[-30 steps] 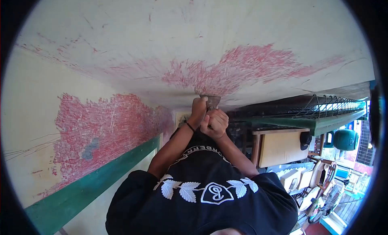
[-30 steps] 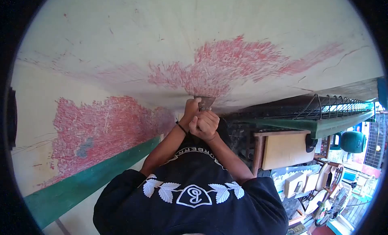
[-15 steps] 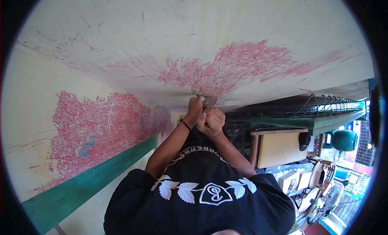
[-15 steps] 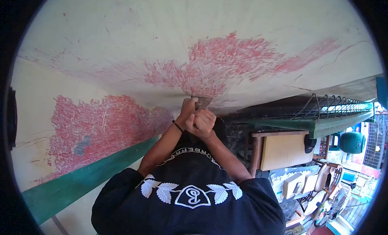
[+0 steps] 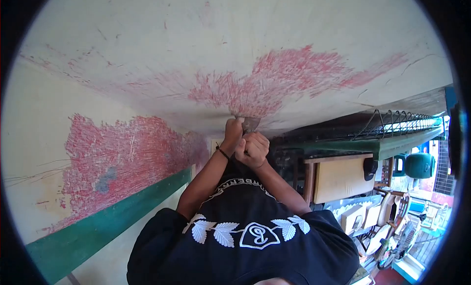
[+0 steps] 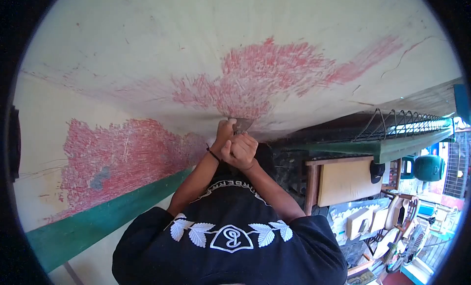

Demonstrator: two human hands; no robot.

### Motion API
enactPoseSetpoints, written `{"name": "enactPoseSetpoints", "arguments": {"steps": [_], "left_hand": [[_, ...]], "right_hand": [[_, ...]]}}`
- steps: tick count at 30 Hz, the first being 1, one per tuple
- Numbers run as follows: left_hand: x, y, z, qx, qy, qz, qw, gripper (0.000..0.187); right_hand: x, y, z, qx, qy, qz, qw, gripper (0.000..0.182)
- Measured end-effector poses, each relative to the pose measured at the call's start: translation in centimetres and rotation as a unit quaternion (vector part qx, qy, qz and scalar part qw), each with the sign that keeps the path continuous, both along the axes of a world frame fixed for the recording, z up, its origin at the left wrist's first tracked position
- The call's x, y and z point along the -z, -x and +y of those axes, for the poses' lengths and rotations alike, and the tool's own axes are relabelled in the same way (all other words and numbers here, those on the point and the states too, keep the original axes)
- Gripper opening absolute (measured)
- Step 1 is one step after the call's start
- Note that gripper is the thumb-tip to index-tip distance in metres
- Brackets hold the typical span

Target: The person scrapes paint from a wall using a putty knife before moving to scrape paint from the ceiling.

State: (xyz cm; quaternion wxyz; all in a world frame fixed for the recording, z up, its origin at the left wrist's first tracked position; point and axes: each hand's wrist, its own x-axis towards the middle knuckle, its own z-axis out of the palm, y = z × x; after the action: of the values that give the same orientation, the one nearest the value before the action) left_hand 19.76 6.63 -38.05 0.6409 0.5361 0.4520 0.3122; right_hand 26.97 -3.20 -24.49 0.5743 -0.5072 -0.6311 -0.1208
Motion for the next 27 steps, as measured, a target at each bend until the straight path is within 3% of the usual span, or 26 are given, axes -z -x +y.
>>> {"name": "enactPoseSetpoints", "arguments": {"steps": [3,5,6,8,11,13,14,17,20,22,24,25,27], "left_hand": [[-8.8,-0.9,-1.5,-0.028,0.032,-0.052,0.998,0.036],[-8.9,-0.6,-2.1,-0.033,0.038,-0.059,0.997,0.036],[-9.0,-0.5,-2.4,-0.036,0.041,-0.063,0.996,0.036],[-2.1,-0.1,-0.5,-0.001,-0.066,-0.035,0.997,0.037],[-10.8,-1.4,-1.3,-0.046,0.056,-0.089,0.993,0.037],[-9.9,-0.7,-2.7,-0.032,0.028,-0.076,0.996,0.037],[-6.4,-0.1,-2.1,-0.007,-0.042,-0.053,0.998,0.036],[-6.7,-0.4,-1.2,0.003,-0.215,-0.001,0.977,0.036],[-11.3,-1.3,-1.9,-0.049,0.000,-0.081,0.996,0.035],[-11.6,-1.2,-2.2,-0.050,-0.041,-0.094,0.993,0.034],[-4.4,-0.9,-0.8,-0.005,-0.150,-0.037,0.988,0.029],[-7.3,-0.8,-1.7,-0.028,-0.057,-0.074,0.995,0.028],[-10.9,-0.9,-2.3,-0.046,-0.009,-0.094,0.994,0.029]], "right_hand": [[-3.6,0.0,-0.2,0.014,-0.045,0.050,0.998,0.026],[-4.5,0.3,-0.5,0.008,-0.086,0.059,0.995,0.027],[-3.2,0.6,-1.1,0.006,-0.051,0.053,0.997,0.027],[-0.1,0.3,-0.2,-0.003,-0.010,0.026,1.000,0.026],[-3.2,0.1,0.1,0.007,-0.076,0.050,0.996,0.024],[-5.1,0.3,-0.8,0.010,-0.090,0.053,0.994,0.024],[-3.9,0.5,-1.3,0.014,-0.060,0.047,0.997,0.023],[-2.5,0.3,-0.1,0.024,-0.022,0.030,0.999,0.021],[-5.7,0.3,-0.6,0.013,-0.093,0.054,0.994,0.021],[-4.8,0.5,-0.9,0.014,-0.064,0.030,0.997,0.022],[-1.1,0.3,-0.2,0.014,-0.010,0.006,1.000,0.022],[-3.1,0.5,0.1,0.033,-0.025,0.021,0.999,0.024],[-7.6,0.4,0.8,0.027,-0.080,0.039,0.996,0.025]]}}
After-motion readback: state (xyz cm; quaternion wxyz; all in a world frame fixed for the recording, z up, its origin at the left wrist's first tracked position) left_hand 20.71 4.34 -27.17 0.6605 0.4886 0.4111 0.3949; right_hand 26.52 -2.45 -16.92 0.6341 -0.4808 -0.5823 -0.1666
